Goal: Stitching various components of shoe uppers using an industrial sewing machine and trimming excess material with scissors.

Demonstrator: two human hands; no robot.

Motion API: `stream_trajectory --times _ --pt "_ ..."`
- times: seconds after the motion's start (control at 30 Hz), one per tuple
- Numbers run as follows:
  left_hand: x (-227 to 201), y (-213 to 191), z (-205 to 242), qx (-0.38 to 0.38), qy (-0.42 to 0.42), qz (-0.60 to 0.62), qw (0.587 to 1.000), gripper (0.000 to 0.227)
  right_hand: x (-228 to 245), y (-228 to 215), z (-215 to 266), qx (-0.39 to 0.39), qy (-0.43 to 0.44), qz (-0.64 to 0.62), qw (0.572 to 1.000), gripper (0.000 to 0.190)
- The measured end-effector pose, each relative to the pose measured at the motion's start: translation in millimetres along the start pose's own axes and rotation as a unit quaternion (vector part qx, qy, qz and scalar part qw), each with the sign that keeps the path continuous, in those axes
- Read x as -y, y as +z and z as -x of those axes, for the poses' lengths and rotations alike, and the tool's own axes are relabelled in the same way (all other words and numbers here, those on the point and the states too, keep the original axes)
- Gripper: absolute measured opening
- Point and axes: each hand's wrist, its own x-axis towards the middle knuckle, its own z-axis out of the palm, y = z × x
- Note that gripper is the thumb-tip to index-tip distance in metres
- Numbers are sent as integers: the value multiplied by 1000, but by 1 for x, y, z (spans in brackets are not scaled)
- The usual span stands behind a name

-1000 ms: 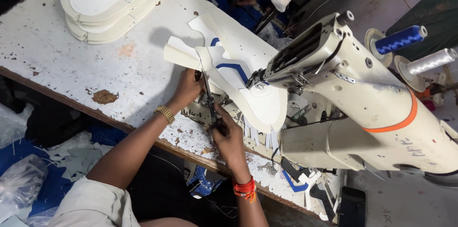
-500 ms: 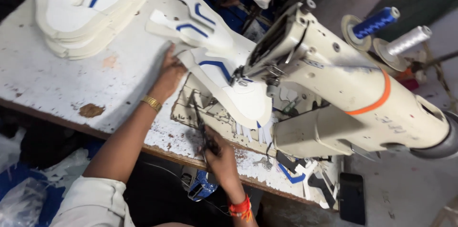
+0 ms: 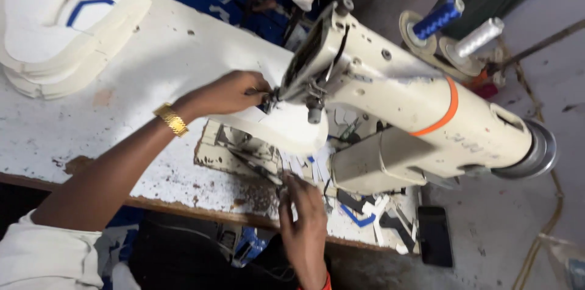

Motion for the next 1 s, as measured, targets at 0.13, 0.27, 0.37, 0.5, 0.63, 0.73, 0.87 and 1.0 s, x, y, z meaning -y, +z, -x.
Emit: stream_trajectory --times 0.13,0.27,0.37,0.5,0.63,0.73,0.87,1.0 --pt "-13 5 19 4 -29 9 1000 25 16 0 -42 -117 -147 32 982 59" --pt "-8 7 18 -20 -51 41 998 25 18 20 -79 -109 -183 56 976 55" --pt "-1 10 19 -42 -29 62 997 23 18 30 -82 -113 -185 81 973 50" --pt "-9 13 24 -55 -47 70 995 20 24 31 -83 -134 -165 70 975 48" --pt "-5 30 36 -76 -61 109 989 18 14 32 -91 -134 -153 62 977 45" --pt "-14 43 50 -114 -52 225 966 25 6 31 -100 -131 -153 71 977 50" --pt "-18 59 59 -151 -83 334 927 43 1 25 -106 -96 -153 35 983 45" --pt "-13 76 62 -184 -68 376 906 45 0 20 -96 -54 -156 -19 986 51"
